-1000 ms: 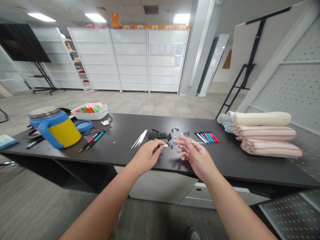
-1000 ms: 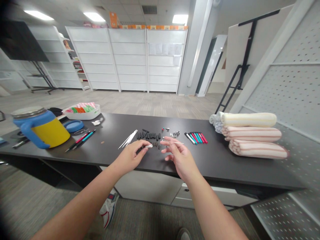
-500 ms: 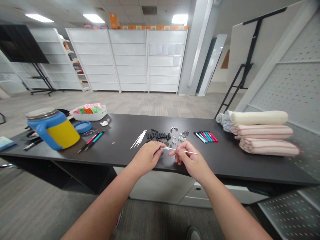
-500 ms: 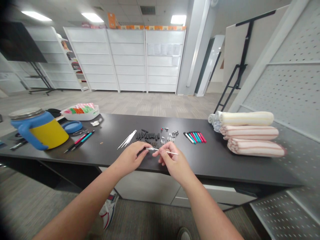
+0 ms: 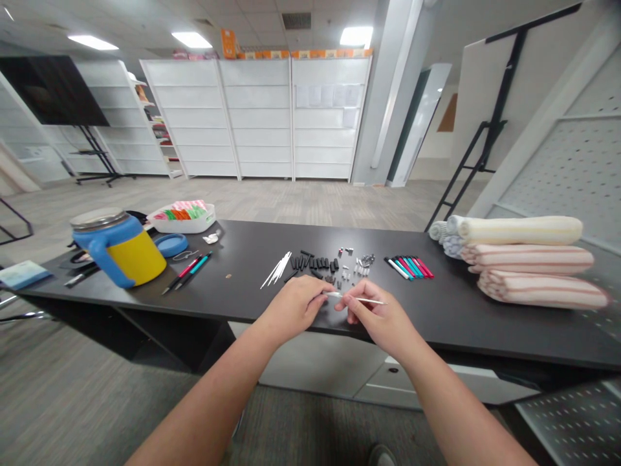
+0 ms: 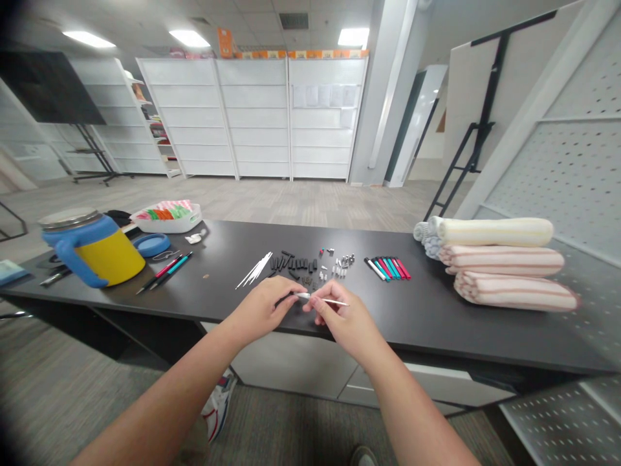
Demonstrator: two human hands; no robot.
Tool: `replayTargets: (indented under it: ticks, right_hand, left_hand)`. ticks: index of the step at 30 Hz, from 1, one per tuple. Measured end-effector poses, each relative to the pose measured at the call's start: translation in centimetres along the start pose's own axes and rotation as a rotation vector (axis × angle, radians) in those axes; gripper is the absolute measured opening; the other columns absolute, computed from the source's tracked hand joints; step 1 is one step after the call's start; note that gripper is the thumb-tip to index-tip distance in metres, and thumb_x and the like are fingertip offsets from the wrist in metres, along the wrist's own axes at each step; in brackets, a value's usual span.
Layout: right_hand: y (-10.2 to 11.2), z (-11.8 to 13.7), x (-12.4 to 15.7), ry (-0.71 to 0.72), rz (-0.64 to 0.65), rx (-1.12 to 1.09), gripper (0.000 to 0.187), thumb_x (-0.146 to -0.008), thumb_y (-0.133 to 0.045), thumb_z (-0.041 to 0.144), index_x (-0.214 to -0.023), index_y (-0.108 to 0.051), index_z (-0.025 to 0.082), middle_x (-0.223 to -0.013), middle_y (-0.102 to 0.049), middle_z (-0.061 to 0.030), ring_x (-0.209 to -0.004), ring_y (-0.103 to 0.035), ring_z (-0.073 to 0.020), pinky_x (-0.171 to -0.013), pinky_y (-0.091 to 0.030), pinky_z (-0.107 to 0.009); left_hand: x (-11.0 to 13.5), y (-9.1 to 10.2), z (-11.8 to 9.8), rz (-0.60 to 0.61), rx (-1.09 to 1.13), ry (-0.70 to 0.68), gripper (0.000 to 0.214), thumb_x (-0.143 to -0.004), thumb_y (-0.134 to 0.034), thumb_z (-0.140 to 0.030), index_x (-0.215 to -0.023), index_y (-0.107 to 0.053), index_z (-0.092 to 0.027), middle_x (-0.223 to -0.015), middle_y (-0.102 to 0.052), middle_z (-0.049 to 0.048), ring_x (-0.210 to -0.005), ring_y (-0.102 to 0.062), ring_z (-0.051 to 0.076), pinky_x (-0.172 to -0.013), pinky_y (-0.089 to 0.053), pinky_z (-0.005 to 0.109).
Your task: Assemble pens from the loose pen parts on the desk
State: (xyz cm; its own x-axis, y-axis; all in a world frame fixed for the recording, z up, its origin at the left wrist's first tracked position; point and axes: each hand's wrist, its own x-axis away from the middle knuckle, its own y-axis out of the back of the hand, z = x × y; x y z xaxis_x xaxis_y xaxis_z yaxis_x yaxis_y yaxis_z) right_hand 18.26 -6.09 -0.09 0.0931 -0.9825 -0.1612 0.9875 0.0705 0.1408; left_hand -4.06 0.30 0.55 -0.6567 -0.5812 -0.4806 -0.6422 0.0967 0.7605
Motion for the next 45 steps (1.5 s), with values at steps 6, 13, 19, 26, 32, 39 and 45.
replayTargets:
  ticks: [6,13,19,26,32,39,45]
  right_hand:
    - [0.0,-0.3,-0.5,-0.035,-0.052,-0.13,0.053,-0.084,-0.088,0.053,-0.119,-0.059,0.026,-0.088,-0.073,0.0004,-0.064,-0.065,-0.0151,-0.062,-0.054,-0.029]
    - [0.6,-0.3,-0.6,-0.054,-0.157,-0.081,0.051,-0.079,-0.086,0.064,-0.095,-0.067,0.02,-0.084,-0.077,-0.0072,-0.065,-0.068,-0.0181,-0.062,-0.054,-0.031]
    - [0.6,-0.6,-0.4,-0.05,-0.172,0.167,0.041,-0.087,-0.08,0.06,-0.095,-0.078,0.02,-0.07,-0.073,-0.0043,-0.065,-0.068,-0.0207,-0.059,-0.048,-0.031]
    - [0.6,-0.7,-0.2,-0.039,-0.227,0.214,0.038,-0.087,-0.08,0.058,-0.097,-0.081,0.021,-0.07,-0.074,-0.0046,-0.062,-0.067,-0.0211,-0.058,-0.045,-0.031]
    - [0.4,-0.4,-0.1,-0.038,-0.199,0.175,0.035,-0.086,-0.082,0.054,-0.097,-0.083,0.021,-0.071,-0.074,-0.0042,-0.064,-0.069,-0.0207,-0.059,-0.048,-0.031]
    - [0.9,-0.1,-0.3,-0.045,-0.143,0.14,0.039,-0.083,-0.084,0.055,-0.098,-0.084,0.019,-0.071,-0.074,-0.0047,-0.064,-0.067,-0.02,-0.058,-0.047,-0.03]
    - [0.5,0.1,-0.2,-0.053,-0.169,0.152,0.039,-0.081,-0.085,0.056,-0.095,-0.085,0.019,-0.068,-0.073,-0.0046,-0.062,-0.067,-0.0201,-0.055,-0.047,-0.029]
  left_hand:
    - [-0.1,0.0,0.1,-0.031,0.02,0.035,0.024,-0.107,-0.052,-0.025,-0.122,-0.07,-0.024,-0.12,-0.078,0.0067,-0.111,-0.07,0.023,-0.101,-0.053,0.04]
    - [-0.3,-0.2,0.4,-0.046,0.031,0.062,0.023,-0.107,-0.05,-0.022,-0.12,-0.07,-0.023,-0.12,-0.078,0.0057,-0.113,-0.068,0.023,-0.103,-0.052,0.039]
    - [-0.3,-0.3,0.4,-0.013,-0.017,0.046,0.026,-0.106,-0.051,-0.022,-0.122,-0.071,-0.024,-0.122,-0.077,0.0067,-0.115,-0.068,0.025,-0.105,-0.051,0.043]
    - [-0.2,-0.1,0.4,0.032,-0.007,-0.005,0.029,-0.106,-0.051,-0.023,-0.127,-0.071,-0.025,-0.122,-0.078,0.0067,-0.114,-0.069,0.024,-0.104,-0.052,0.043]
    - [-0.3,0.0,0.2,0.016,0.004,-0.009,0.028,-0.106,-0.052,-0.023,-0.125,-0.072,-0.023,-0.121,-0.078,0.0069,-0.114,-0.069,0.023,-0.103,-0.053,0.042]
    - [-0.3,0.0,0.2,0.026,0.008,0.001,0.029,-0.106,-0.052,-0.025,-0.126,-0.073,-0.024,-0.121,-0.079,0.0068,-0.114,-0.07,0.023,-0.104,-0.053,0.043]
    - [-0.2,0.1,0.1,0.023,0.013,-0.02,0.027,-0.106,-0.053,-0.023,-0.124,-0.072,-0.023,-0.121,-0.079,0.0065,-0.113,-0.07,0.023,-0.103,-0.053,0.041]
